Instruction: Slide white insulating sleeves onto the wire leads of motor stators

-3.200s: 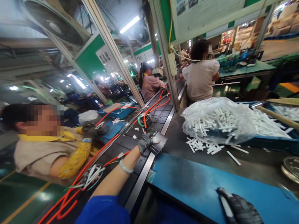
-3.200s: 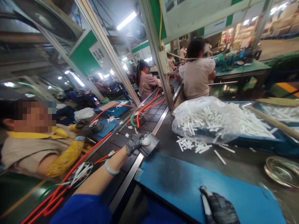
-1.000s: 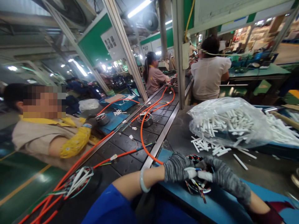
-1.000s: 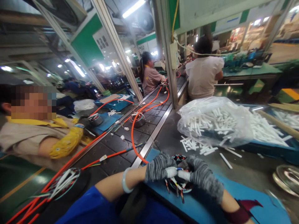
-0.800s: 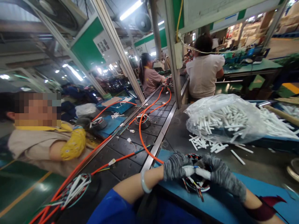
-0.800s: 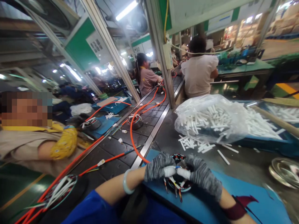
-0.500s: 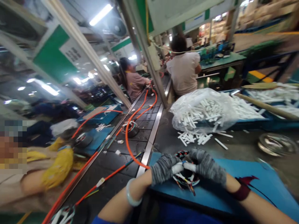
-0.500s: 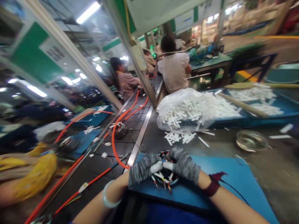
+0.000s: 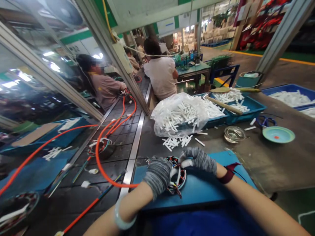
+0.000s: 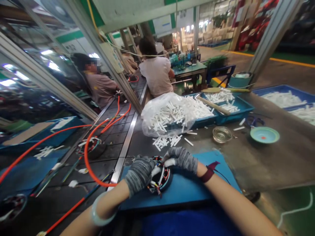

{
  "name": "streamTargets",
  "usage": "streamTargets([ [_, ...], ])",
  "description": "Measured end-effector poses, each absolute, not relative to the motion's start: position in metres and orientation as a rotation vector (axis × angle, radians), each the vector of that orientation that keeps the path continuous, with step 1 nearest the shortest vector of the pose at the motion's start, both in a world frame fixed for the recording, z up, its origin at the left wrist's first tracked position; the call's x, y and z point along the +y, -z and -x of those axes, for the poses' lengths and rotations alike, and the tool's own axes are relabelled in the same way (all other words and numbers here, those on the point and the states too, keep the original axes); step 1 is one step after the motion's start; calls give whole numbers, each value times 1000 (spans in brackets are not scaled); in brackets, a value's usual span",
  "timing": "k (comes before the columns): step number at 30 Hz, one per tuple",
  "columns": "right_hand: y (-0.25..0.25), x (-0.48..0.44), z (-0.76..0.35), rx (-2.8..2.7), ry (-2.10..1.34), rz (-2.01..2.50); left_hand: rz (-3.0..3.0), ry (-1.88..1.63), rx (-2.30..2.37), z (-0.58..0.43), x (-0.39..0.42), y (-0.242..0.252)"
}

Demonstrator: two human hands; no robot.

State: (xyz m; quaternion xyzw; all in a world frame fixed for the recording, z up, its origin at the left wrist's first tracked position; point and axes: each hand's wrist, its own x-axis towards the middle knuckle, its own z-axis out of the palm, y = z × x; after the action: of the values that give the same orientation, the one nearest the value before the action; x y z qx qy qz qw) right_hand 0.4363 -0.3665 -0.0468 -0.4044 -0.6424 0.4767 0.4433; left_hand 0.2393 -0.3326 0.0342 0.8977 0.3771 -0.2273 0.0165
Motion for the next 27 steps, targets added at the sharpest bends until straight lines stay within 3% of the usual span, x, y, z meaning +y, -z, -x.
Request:
streamTargets([
  [7,59,-369,-436,-1589,-1138,1077,-2703,334,1176,-217,-329,-32],
  [12,58,-378,-436,-1804,-907,1170,-2529,51,980,-183,-331,-20],
  [18,54,-374,-432,-1809,-842,1152,-2320,74,804,-176,-320,-13],
  [27,56,-371,-441,-1820,-862,1138,-2769,380,1129,-224,-332,-17],
])
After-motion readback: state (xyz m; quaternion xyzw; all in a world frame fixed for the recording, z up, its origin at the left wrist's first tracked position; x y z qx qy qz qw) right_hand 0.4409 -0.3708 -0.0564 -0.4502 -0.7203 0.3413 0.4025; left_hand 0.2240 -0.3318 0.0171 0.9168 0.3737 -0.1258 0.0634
